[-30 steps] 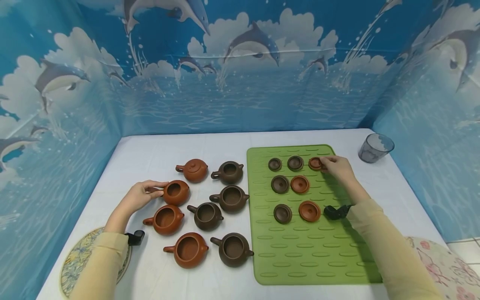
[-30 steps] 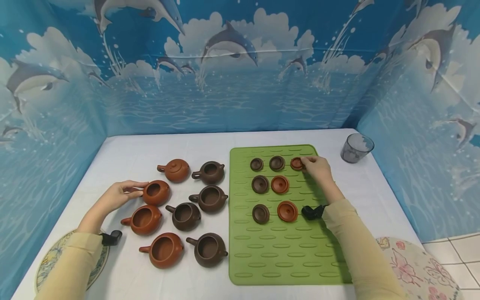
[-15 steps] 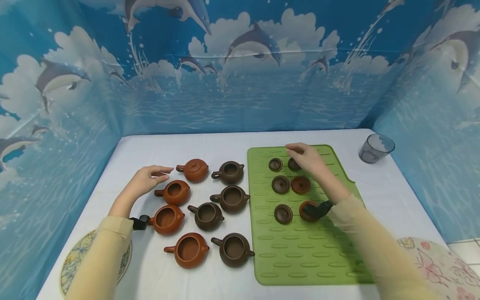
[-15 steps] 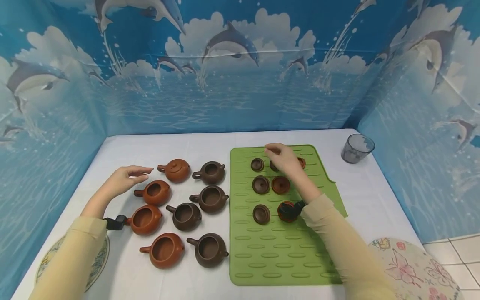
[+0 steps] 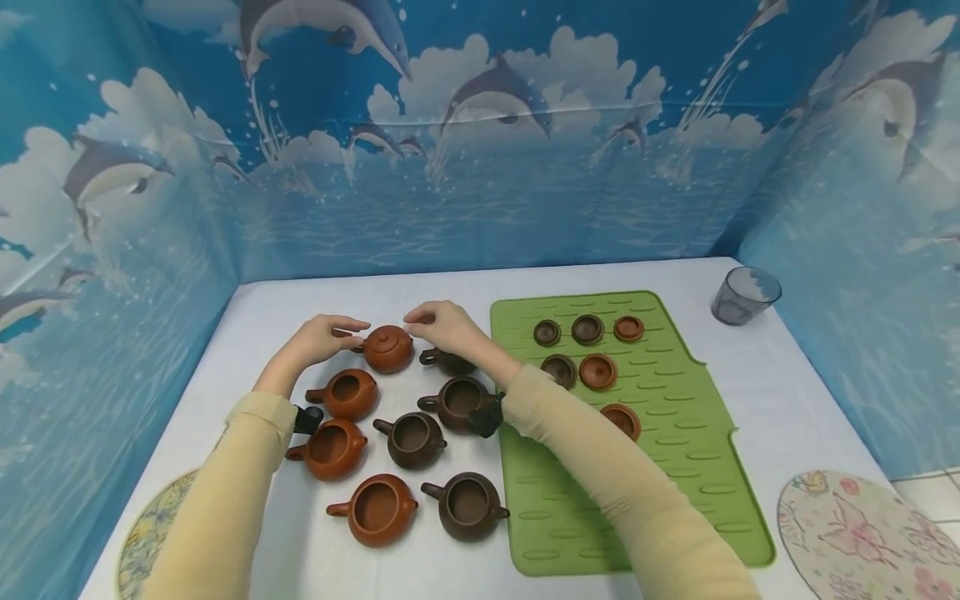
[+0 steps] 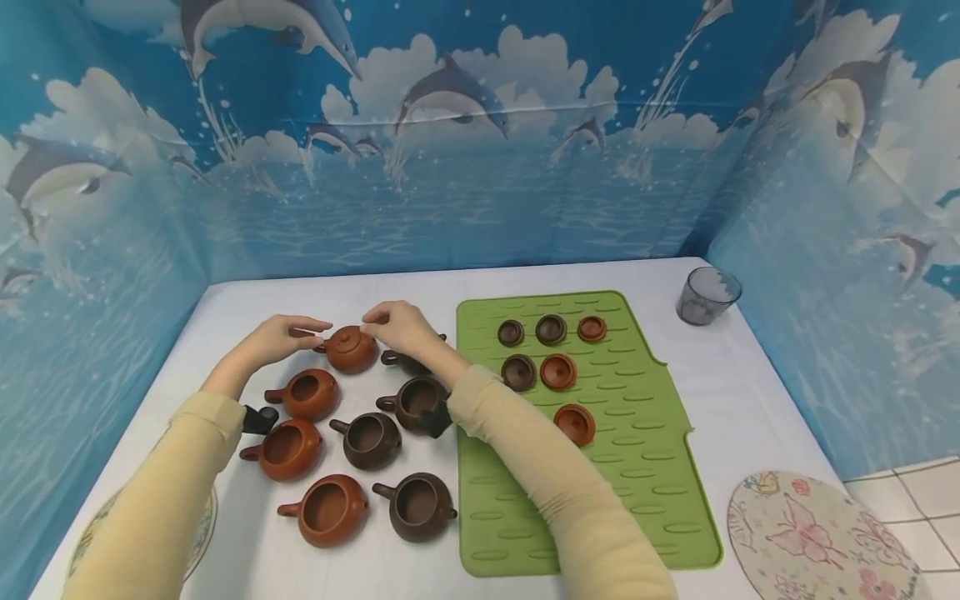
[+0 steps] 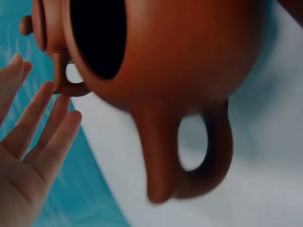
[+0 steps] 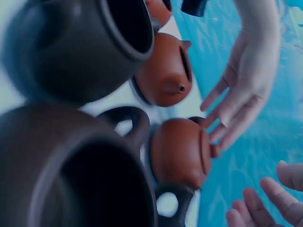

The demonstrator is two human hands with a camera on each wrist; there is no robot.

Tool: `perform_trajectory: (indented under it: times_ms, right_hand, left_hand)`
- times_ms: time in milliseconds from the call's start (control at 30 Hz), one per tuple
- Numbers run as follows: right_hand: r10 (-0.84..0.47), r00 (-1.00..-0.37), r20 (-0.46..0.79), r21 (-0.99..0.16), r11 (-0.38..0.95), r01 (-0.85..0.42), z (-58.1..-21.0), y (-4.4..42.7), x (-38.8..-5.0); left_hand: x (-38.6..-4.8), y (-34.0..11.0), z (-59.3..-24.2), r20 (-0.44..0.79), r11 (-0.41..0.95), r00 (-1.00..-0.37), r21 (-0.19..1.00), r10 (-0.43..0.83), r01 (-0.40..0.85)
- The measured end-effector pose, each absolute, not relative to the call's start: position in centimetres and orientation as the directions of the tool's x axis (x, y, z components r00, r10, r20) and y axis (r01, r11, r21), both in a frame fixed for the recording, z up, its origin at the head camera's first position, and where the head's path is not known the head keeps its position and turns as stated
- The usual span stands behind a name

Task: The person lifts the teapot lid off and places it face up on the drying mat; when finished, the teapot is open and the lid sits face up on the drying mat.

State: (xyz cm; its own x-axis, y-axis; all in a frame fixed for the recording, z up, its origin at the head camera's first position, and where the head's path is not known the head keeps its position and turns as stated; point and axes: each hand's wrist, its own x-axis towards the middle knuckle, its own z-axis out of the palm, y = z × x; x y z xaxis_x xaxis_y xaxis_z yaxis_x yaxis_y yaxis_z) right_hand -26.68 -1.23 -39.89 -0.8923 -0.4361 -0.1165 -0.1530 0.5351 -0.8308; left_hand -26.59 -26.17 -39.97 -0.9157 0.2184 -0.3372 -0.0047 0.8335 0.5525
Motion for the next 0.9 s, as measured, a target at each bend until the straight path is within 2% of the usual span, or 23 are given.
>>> perform_trajectory:
  times_ms: [200,467,700,900]
  right_hand:
    - [-0.424,-0.899,-0.113,-0.797,0.579,-0.173,-40.7,-4.5,-27.0]
    - [-0.398,-0.913,-0.093,-0.724,0.656,-0.212,-41.5,-7.1,-27.1]
    - [-0.385,-0.921,-0.053,-0.627,0.731,-0.27,-42.2,-8.0,-27.0]
    - [-0.374,-0.927,-0.029,-0.626,0.73,-0.275,-42.4,-7.9,-27.1]
  left_hand:
    - [-27.8,-25.8,-40.8,-0.381,0.833,-0.903,0.55,0.197,-0.05]
    - [-27.9,-25.1,-41.5,-0.361,0.831,-0.917,0.553,0.171,-0.063]
    - [-28.0,-25.0,-42.0,-0.361,0.809,-0.924,0.576,0.126,-0.115]
    - [-28.3,-25.1,-41.9,-0.379,0.812,-0.918,0.568,0.114,-0.133]
